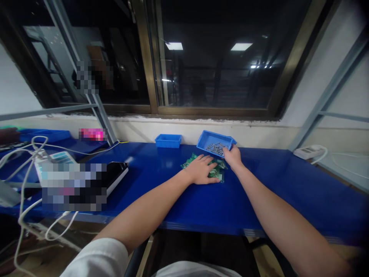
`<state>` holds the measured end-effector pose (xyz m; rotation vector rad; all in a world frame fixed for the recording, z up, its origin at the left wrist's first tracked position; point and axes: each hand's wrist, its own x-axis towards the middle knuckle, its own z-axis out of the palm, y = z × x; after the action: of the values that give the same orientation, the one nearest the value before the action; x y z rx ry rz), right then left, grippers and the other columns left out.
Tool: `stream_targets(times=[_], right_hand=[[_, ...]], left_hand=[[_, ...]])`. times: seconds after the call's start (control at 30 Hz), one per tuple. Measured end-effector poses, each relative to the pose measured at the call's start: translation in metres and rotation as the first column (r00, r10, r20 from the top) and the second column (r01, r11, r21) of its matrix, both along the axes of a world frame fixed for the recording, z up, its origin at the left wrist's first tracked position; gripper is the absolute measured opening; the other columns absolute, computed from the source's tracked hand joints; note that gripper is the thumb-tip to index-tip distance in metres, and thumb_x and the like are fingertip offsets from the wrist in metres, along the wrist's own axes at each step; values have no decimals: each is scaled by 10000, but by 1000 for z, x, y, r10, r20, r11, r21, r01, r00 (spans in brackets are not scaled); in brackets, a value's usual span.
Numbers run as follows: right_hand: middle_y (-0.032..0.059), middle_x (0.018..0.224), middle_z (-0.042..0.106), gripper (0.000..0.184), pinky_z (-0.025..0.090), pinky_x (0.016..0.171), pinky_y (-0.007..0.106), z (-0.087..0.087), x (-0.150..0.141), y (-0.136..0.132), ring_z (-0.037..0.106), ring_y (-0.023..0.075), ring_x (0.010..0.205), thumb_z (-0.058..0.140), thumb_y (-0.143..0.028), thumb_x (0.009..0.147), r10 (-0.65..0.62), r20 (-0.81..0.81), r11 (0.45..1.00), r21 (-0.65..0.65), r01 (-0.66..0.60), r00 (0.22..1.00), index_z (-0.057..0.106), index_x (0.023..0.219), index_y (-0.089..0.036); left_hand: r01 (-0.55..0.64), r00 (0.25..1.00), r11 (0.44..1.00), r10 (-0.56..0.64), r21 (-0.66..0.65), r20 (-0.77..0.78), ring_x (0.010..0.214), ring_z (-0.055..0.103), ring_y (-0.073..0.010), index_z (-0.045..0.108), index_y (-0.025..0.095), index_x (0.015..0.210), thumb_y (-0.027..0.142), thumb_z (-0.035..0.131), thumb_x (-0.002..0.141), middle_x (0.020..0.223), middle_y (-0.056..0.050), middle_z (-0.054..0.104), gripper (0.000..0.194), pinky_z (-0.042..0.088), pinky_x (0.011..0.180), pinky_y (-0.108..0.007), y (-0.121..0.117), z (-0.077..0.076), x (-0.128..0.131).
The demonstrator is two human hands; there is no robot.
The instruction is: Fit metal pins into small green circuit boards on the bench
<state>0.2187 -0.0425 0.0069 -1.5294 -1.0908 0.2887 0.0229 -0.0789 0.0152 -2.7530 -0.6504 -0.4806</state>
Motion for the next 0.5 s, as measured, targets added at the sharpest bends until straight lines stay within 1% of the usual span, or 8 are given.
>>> stream_targets(times=[0.03,0.1,0.2,0.27,0.37,0.5], right_hand=[[85,841,658,317,500,761,367,1,-1,-1,626,241,809,562,-318,663,-15,52,1000,16,15,999,570,944,-171],[105,898,657,377,471,822,407,3,-3,-2,616,273,879,557,-310,656,-33,116,999,35,29,993,548,1000,-157],[128,956,649,445,466,827,409,4,-9,-6,614,283,904,554,-288,645,-9,151,999,43,2,989,505,1061,-138],[142,994,638,489,467,828,396,4,-13,-8,613,279,917,580,-274,618,39,176,997,58,-49,984,483,1075,-131],[154,1026,624,523,466,829,400,1,-16,-8,613,275,912,611,-271,589,101,187,988,93,-120,977,458,1071,-137],[108,929,638,533,469,811,421,-5,-13,-4,624,256,831,633,-278,584,171,100,976,115,-182,980,423,1062,-169]], left_hand=[[5,1000,1000,-5,11,22,1203,392,-299,470,169,1254,701,396,753,1298,-146,452,735,235,1028,-443,0,1,0],[-4,998,1000,2,29,62,1158,409,-304,480,157,1228,717,420,726,1252,-149,465,754,279,986,-437,1,3,1],[-56,995,998,52,42,81,1046,448,-304,518,149,1144,714,437,714,1150,-151,489,715,340,891,-431,-1,6,3],[-76,994,995,70,61,89,1027,446,-305,517,149,1129,692,455,716,1140,-153,482,685,340,875,-435,-2,7,5],[-76,990,992,63,102,129,1120,392,-327,459,153,1208,646,502,708,1249,-164,421,704,299,931,-457,-2,5,7],[-86,986,989,66,123,154,1251,286,-342,404,165,1276,567,542,710,1369,-164,334,708,225,1010,-477,2,0,7]])
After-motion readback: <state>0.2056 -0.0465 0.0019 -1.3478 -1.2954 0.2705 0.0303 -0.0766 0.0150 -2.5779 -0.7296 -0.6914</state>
